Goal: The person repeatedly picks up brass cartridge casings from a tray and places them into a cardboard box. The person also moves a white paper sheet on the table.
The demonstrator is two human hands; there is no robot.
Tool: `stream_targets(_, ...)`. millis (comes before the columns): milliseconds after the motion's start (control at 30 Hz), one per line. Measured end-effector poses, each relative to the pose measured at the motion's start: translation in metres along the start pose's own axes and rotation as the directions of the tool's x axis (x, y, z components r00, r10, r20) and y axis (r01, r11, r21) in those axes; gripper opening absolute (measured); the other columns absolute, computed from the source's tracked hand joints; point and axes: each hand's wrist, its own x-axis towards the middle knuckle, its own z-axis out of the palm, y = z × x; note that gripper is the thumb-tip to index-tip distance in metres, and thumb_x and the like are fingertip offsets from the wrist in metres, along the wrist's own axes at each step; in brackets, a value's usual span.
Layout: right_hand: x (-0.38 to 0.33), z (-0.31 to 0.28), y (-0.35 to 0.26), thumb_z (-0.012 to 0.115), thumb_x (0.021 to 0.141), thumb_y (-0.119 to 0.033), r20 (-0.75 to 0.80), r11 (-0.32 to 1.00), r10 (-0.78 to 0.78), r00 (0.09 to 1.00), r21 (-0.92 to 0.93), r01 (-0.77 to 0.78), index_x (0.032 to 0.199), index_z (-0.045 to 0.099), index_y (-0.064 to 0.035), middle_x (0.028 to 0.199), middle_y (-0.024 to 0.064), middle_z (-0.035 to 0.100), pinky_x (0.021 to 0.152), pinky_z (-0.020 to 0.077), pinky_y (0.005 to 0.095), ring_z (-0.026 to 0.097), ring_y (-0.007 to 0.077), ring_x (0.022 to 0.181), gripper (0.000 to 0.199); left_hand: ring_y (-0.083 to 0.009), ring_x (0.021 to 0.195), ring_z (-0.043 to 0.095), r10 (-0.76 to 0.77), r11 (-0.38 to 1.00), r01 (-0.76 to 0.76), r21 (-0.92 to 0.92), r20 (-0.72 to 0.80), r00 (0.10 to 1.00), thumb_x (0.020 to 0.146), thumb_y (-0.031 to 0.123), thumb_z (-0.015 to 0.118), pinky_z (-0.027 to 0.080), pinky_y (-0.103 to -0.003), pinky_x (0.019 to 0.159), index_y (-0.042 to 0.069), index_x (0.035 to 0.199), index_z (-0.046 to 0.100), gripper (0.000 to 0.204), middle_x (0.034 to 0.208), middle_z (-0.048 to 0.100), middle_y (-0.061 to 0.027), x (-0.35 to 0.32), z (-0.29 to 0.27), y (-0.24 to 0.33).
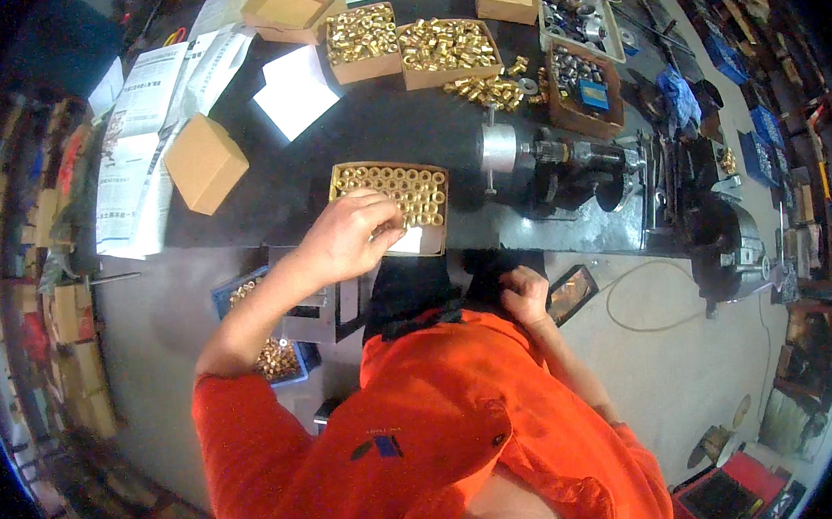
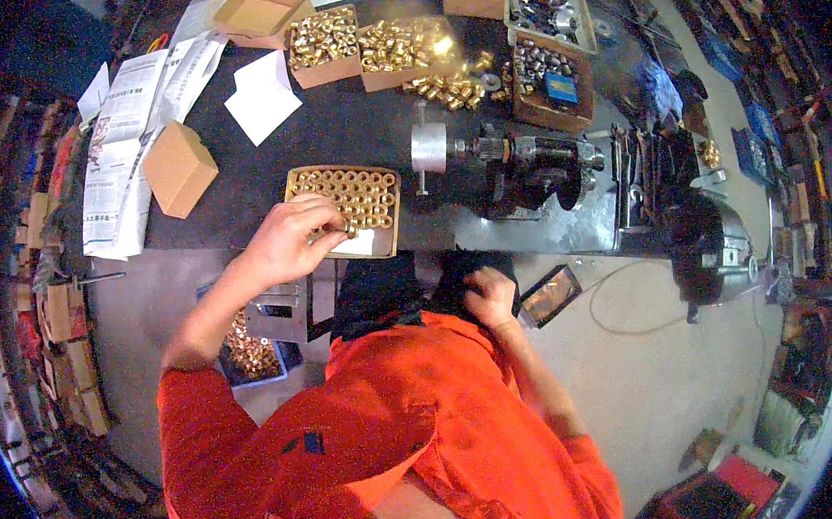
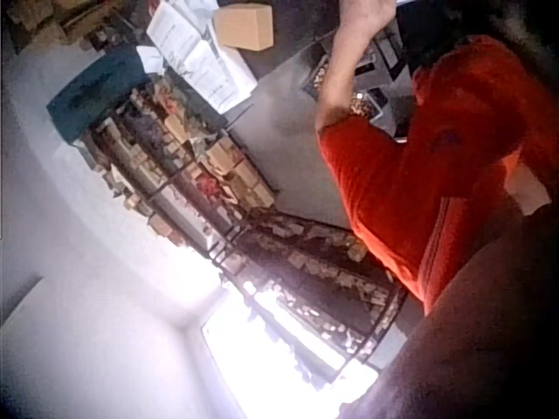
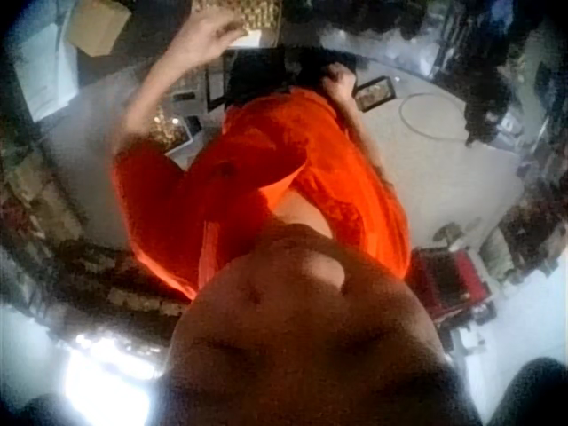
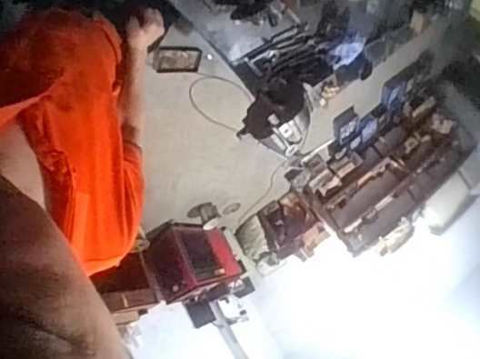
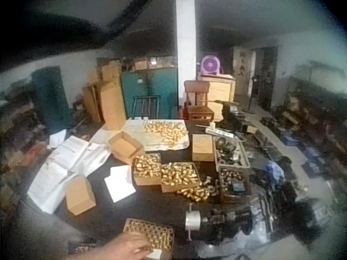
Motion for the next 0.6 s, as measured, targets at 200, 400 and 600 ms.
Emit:
stream_targets(200,0.002,-0.003,-0.004,0.063,0.059,-0.013,0.001,1.000,0.005,1.000,0.021,-0.005,0.075,0.064,-0.0089,0.070,0.0112,0.056,0.059,0.0466,0.0427,0.058,0.0333,0.069,0.017,-0.0334,0.086,0.059,0.102,0.994,-0.104,0.034,0.057,0.993,0.078,0.007,0.066,0.047,-0.042,0.078,0.001,0.085,0.060,0.011,0.085,0.059,-0.0137,0.002,0.005,-0.008)
stream_targets(400,0.000,0.000,0.000,0.063,0.059,-0.014,0.004,1.000,0.028,1.000,0.012,-0.029,0.074,0.063,-0.0089,0.070,0.0108,0.055,0.059,0.0463,0.0432,0.057,0.0333,0.068,0.016,-0.0302,0.084,0.057,0.232,0.943,-0.239,0.231,0.061,0.971,0.079,0.008,0.064,0.043,-0.043,0.083,0.003,0.084,0.061,0.007,0.088,0.055,-0.0118,0.002,0.026,-0.012)
stream_targets(600,0.000,-0.001,0.000,0.063,0.060,-0.014,-0.007,1.000,0.026,1.000,0.014,-0.026,0.074,0.063,-0.0090,0.069,0.0106,0.053,0.059,0.0454,0.0437,0.056,0.0332,0.067,0.014,-0.0282,0.081,0.057,0.172,0.943,-0.186,0.275,0.075,0.982,0.074,0.005,0.062,0.040,-0.042,0.084,0.005,0.076,0.060,0.003,0.080,0.051,-0.0118,0.005,0.041,-0.009)
